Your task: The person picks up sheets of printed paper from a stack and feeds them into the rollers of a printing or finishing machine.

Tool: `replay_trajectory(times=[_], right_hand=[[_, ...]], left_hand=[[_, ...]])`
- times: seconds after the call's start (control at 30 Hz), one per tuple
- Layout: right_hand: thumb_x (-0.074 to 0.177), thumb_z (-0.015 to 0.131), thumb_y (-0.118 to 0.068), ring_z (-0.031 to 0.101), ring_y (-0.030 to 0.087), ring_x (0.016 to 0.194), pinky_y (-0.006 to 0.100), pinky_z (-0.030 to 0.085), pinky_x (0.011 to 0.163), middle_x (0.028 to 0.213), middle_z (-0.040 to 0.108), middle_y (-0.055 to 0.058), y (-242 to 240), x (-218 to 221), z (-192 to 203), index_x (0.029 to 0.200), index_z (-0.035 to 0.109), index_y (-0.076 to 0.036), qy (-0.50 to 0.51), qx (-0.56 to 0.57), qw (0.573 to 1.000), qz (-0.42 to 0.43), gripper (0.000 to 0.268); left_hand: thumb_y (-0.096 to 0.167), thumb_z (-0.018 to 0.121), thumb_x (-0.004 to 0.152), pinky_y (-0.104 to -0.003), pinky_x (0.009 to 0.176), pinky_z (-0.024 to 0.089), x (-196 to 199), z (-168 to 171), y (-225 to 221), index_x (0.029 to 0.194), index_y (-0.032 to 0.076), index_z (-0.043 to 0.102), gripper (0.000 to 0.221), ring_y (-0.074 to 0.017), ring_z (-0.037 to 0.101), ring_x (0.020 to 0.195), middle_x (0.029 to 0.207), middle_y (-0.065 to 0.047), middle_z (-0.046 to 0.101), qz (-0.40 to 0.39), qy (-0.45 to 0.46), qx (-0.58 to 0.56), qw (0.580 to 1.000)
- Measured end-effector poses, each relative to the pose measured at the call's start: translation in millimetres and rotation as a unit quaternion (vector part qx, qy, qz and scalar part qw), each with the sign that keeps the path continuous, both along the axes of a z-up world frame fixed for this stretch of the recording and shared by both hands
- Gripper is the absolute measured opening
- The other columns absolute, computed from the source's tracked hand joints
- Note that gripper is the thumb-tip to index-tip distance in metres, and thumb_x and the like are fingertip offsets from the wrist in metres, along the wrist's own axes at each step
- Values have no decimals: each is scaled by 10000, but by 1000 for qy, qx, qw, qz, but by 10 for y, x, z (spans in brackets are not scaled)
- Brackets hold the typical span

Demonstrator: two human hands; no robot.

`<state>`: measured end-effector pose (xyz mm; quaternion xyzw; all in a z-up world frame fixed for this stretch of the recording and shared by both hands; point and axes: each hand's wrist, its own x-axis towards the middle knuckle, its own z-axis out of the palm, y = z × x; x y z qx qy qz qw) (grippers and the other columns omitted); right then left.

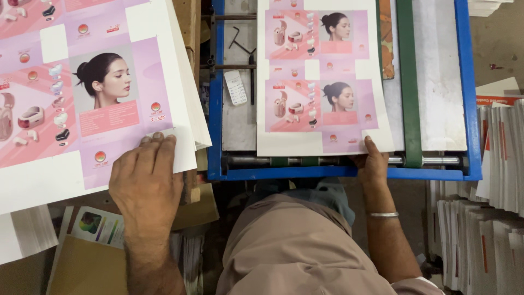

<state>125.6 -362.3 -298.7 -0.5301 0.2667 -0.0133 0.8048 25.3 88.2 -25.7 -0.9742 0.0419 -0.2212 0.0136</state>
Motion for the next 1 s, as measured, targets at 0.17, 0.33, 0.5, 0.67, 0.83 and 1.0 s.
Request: replay_trajectory(times=[0.17,0.33,0.5,0.67,0.83,1.0], right_hand=[[1067,637,-239,731,325,953,439,658,798,1110,658,235,-196,103,-120,1277,513,103,34,15,998,50,421],[1041,589,-262,730,302,991,399,639,813,1167,671,198,-238,2,-130,1305,513,32,33,1,997,76,402],[1069,568,-227,712,292,990,383,629,833,1167,667,199,28,-115,143,1337,540,44,10,12,993,115,382],[1053,571,-219,723,293,1032,379,620,875,1213,677,209,457,-88,758,1370,542,60,-27,17,980,197,423],[1061,553,-197,696,299,1142,418,630,948,1328,646,180,1014,-154,1399,1429,499,40,-175,103,896,394,441],[1048,574,-165,642,252,1235,384,596,978,1396,614,148,1530,-308,1625,1489,478,36,-173,251,846,437,494]], left_hand=[[207,832,841,-442,1049,492,-9,36,98,1261,62,705,461,-282,626,1205,1248,-109,684,-12,17,-21,1000],[201,811,840,-457,1152,462,-55,53,177,1350,58,669,549,-322,588,1352,1382,-128,660,1,38,-72,997],[185,755,842,-450,1127,457,-49,75,369,1353,58,669,534,-309,606,1309,1373,-149,671,-21,82,-86,993],[113,626,1059,-352,1067,525,-2,95,510,1408,107,672,352,-198,677,1212,1345,-78,702,-25,-11,-218,976],[80,644,882,-466,1086,465,154,22,-229,1337,4,651,462,-314,608,1245,1345,-162,660,-57,7,-83,995],[295,697,854,-577,1181,322,199,14,-1203,1333,-41,616,590,-342,513,1330,1353,-203,592,-140,92,-75,983]])
